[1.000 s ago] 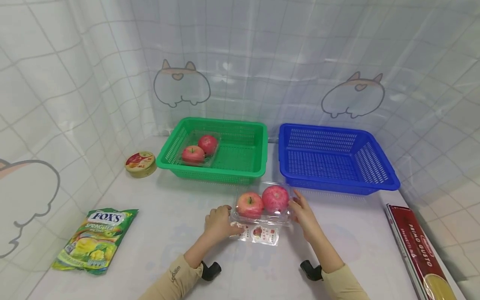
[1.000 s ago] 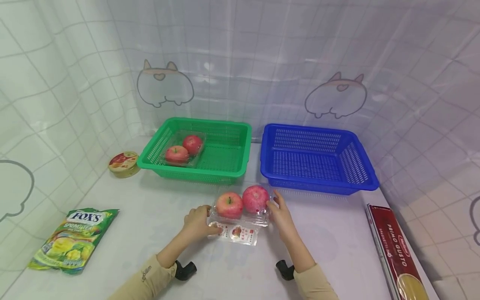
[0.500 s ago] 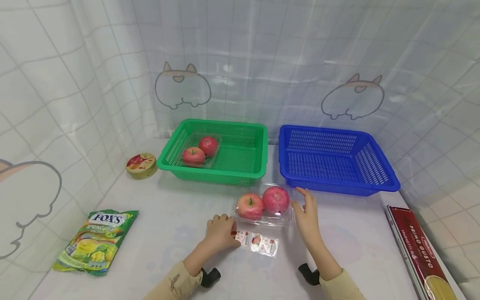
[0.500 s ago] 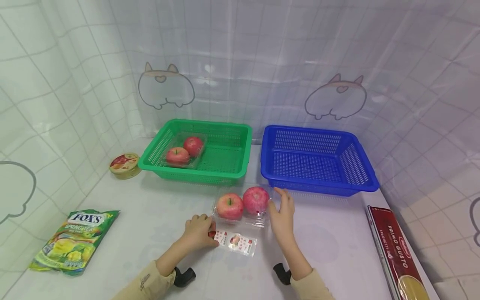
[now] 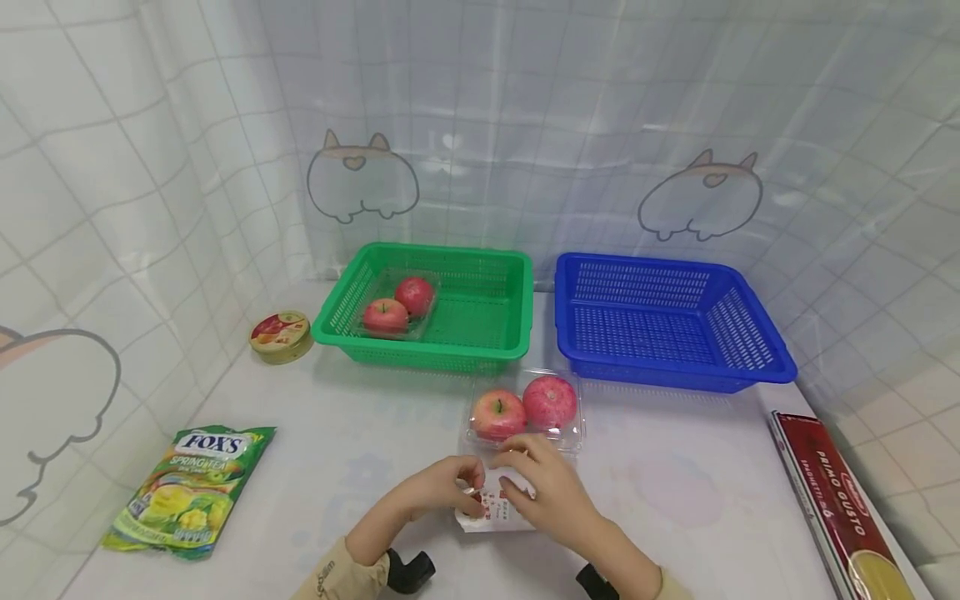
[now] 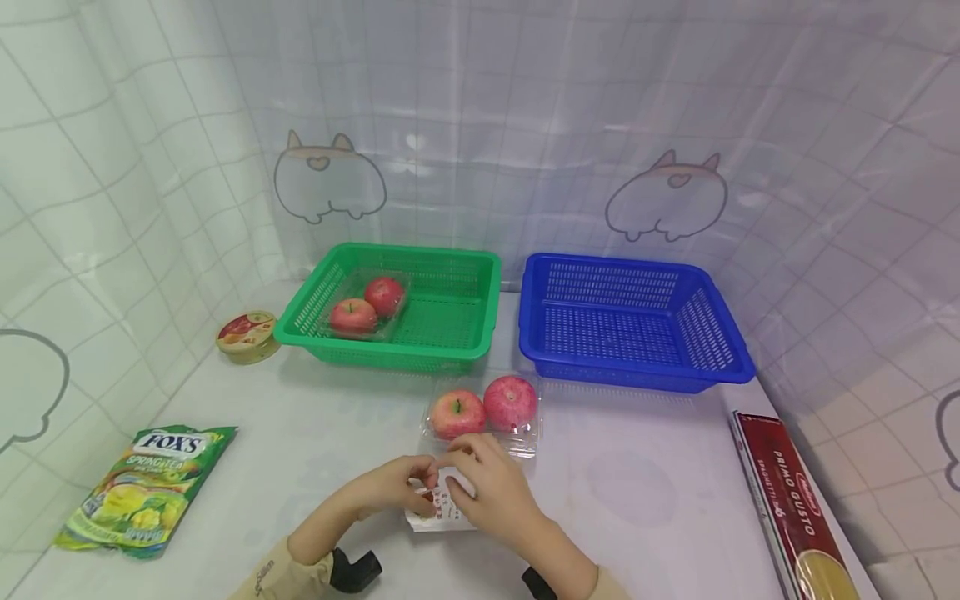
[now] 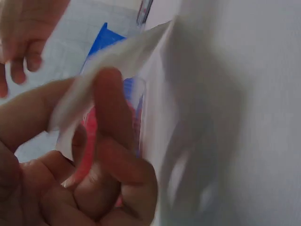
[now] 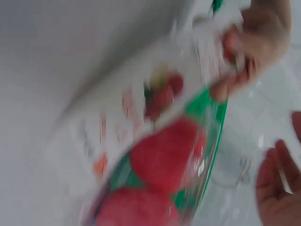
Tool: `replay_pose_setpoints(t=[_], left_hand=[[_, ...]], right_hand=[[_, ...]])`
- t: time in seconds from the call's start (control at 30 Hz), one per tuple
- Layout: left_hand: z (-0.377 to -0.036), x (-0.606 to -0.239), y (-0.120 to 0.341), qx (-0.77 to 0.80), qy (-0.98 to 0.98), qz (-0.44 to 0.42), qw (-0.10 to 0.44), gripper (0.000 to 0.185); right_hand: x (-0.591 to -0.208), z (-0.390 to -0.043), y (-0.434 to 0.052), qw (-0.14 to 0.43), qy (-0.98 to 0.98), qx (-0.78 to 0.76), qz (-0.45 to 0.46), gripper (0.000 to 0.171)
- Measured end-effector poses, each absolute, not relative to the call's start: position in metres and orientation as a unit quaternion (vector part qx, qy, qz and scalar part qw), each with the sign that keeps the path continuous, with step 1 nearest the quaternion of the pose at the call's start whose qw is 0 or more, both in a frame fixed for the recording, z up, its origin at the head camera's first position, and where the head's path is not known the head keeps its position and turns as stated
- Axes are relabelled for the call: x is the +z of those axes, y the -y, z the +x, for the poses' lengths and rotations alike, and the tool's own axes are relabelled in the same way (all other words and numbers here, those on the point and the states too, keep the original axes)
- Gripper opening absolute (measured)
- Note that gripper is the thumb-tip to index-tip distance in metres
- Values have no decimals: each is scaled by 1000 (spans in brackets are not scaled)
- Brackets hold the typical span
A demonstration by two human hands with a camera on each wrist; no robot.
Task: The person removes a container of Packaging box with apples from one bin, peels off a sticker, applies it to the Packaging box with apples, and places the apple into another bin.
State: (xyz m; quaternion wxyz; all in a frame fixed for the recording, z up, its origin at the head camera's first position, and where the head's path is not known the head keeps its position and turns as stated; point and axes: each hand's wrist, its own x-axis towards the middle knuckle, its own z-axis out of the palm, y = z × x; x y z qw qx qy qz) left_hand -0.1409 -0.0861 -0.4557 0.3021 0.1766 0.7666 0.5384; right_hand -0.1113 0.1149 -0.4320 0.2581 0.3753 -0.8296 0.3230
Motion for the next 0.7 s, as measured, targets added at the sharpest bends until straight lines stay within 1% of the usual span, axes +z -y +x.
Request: replay_pose_setpoints(t=[0.07, 0.13, 0.23, 0.3, 0.47, 0.7], left_hand=[[-140, -456, 86, 573, -729, 176, 330, 24], [-140, -457, 86, 597, -704, 173, 345, 24], [-139, -458, 87, 615, -688, 168, 347, 23], [-138, -459, 87, 619, -686, 161, 346, 23], [-138, -457, 88, 623, -686, 140, 348, 30], [-141, -453, 93, 607, -702, 139, 345, 34]], right_hand=[[-437, -107, -108, 222, 849, 285, 386, 29], [-443, -103, -103, 186, 869, 258, 380, 29], [-448, -100, -99, 139, 891, 241, 358, 29], [-450, -99, -100, 121, 900, 243, 343, 29], [-451, -102, -102, 109, 908, 240, 326, 27], [-451, -106, -103, 128, 901, 249, 333, 18]])
